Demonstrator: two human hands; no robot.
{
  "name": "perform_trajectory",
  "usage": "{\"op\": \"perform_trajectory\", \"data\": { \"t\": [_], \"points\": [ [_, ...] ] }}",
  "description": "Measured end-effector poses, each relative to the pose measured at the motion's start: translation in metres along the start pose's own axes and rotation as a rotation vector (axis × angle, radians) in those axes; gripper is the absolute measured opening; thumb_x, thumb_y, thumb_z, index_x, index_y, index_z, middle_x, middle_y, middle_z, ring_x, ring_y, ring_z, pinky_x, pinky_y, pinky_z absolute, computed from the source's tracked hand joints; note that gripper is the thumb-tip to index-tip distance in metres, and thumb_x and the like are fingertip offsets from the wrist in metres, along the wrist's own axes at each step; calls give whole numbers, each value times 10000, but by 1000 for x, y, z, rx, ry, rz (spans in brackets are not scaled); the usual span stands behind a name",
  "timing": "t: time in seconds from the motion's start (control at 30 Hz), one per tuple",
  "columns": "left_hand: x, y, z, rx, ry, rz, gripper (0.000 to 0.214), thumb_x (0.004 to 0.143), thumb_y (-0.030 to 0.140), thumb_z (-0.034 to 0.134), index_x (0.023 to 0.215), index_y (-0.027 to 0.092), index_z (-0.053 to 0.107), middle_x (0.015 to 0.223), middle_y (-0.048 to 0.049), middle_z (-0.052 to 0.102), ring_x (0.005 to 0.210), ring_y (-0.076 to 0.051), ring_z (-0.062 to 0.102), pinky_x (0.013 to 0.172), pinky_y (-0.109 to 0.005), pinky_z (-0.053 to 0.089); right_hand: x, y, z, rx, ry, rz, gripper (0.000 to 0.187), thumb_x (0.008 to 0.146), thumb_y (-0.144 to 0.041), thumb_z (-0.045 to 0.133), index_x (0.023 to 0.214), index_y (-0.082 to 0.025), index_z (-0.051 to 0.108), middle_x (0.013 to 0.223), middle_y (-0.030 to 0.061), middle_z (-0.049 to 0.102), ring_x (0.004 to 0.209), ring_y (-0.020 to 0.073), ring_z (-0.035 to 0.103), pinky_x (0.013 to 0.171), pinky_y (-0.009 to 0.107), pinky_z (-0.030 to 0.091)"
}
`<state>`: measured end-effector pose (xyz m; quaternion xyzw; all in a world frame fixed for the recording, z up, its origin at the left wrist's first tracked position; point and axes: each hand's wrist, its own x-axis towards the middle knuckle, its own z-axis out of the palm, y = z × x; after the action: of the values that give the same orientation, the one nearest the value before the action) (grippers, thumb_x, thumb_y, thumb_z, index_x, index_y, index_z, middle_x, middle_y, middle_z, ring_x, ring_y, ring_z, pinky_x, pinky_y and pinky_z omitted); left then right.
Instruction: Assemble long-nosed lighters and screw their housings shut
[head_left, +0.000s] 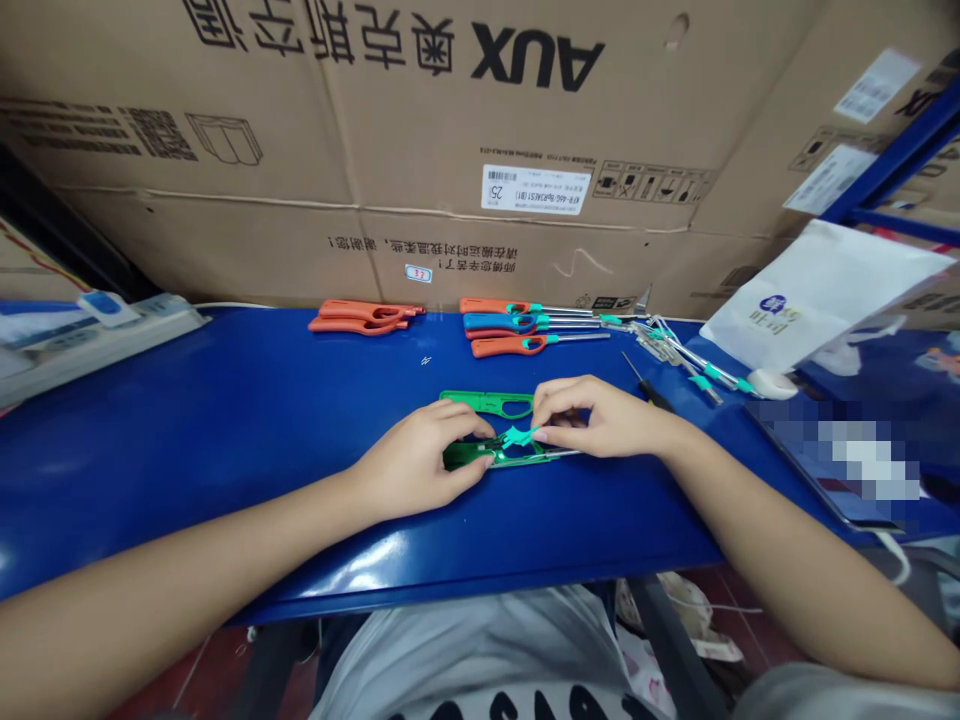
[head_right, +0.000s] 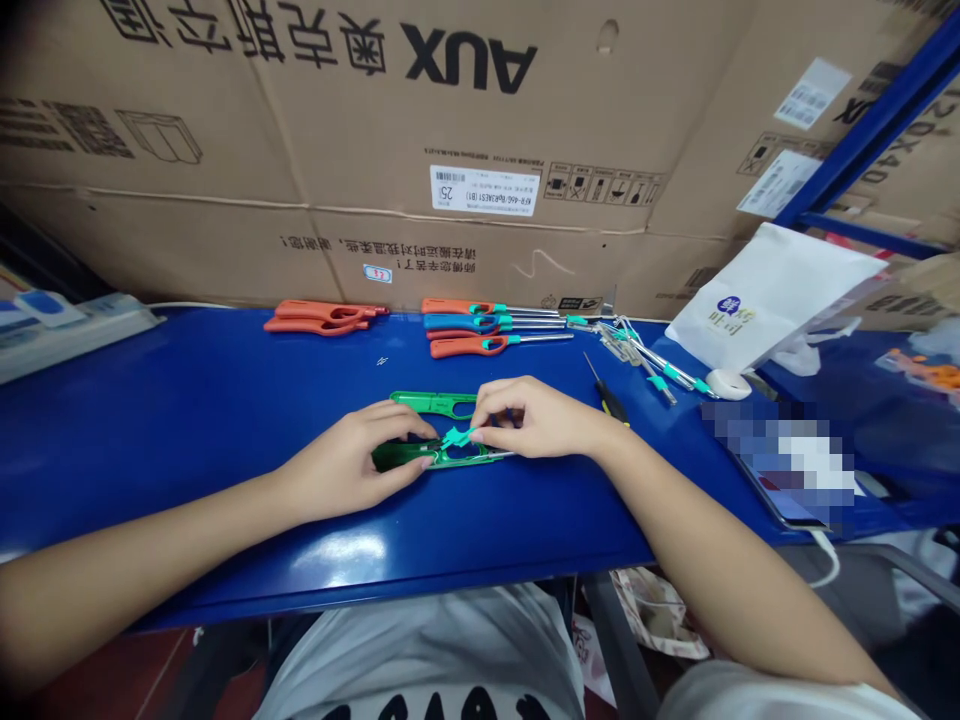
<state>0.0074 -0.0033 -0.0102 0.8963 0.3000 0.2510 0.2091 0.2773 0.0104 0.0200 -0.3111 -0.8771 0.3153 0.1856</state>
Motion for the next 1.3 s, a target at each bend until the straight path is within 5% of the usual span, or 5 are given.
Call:
{"op": "perform_trajectory", "data": {
  "t": [0.7,1.03,1.3],
  "points": [
    [0,-2,-1,-18,-49,-4,211,898,248,668,1097,194,713,1044,-64,720,990,-222,655,923,-384,526,2,2,14,-79,-48,-39,98,900,-175,649,923,-156,742,848,24,650,651,91,532,654,233,431],
    [1,-3,-1,-25,-70,-8,209,924,275,681,1113,195,722,1050,-66,709,1006,-219,659,939,-369,530,-2,-5,17,-266,-67,-79,137,942,-173,576,941,-177,714,932,51,681,813,146,624,714,255,441],
    [1,1,-2,-21,-114,-70,213,917,245,689,1119,180,713,1058,-67,690,1025,-229,648,946,-378,520,-3,-13,19,-496,-82,-107,179,1006,-250,501,978,-178,662,941,52,640,756,142,574,638,254,386]
  ]
}}
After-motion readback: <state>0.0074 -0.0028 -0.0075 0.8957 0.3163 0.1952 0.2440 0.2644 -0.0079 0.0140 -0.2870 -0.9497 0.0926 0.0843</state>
